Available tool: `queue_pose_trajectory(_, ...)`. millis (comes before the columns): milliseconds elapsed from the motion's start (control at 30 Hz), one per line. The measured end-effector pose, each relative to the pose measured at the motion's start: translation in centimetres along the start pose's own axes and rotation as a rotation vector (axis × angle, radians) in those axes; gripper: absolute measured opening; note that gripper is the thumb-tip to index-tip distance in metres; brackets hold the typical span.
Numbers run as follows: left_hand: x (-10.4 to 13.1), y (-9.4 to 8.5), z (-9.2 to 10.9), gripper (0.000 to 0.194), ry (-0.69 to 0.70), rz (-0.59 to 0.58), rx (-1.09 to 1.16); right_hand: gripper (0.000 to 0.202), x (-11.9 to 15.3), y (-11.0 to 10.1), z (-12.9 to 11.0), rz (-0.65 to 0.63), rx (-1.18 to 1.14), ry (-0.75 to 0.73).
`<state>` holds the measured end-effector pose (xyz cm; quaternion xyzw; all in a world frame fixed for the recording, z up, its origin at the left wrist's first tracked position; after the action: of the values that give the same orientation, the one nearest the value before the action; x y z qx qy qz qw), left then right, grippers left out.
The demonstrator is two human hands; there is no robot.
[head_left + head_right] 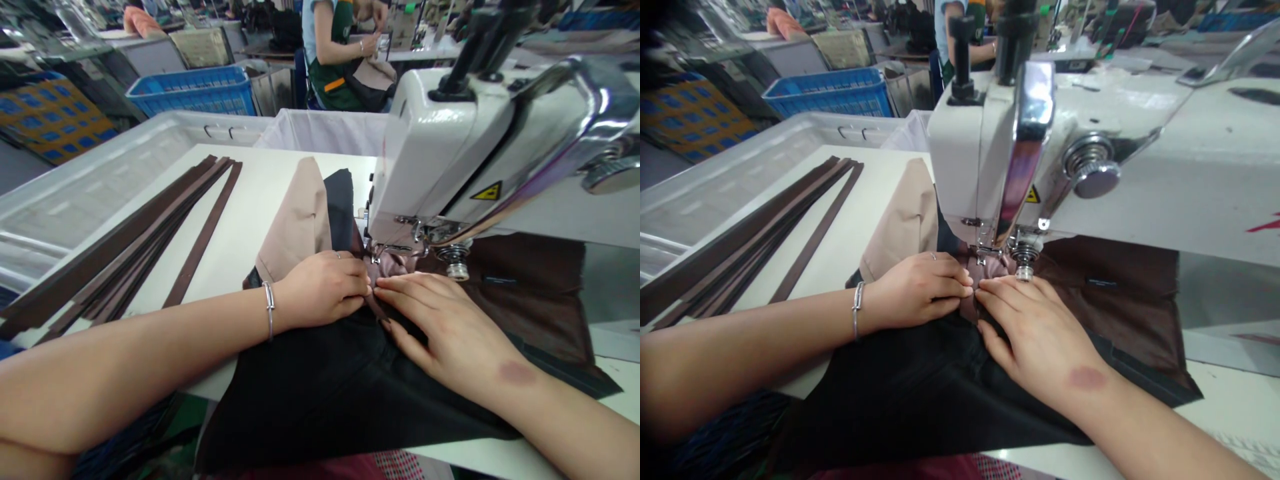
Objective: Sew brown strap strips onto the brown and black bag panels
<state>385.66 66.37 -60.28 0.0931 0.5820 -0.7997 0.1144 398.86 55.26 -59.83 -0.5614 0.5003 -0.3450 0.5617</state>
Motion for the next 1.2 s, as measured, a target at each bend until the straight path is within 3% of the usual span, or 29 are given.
queue_pose_trajectory(733,-1.8,-0.2,-1.7,0.019,-0.030,0.016,-0.036,0.037,-1.2,0.6,2.6,0.025,0.008,0.033)
queue_pose_trajectory(1200,-1.6,-0.1,-1.4,0.019,-0.037,0.021,-0.044,0.035,-0.9,0.9,3.1,0.030,-0.037,0.041)
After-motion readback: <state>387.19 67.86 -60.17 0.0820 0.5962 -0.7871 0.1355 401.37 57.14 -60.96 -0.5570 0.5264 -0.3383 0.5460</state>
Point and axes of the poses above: each hand's wrist, its own x-axis away from the middle knuckle, its own y-axis out of the palm, z = x × y, the point moved 4 cm from there along -x, towards the middle knuckle, and after that the axes turned 4 degrees about x, right-handed, at the moved point
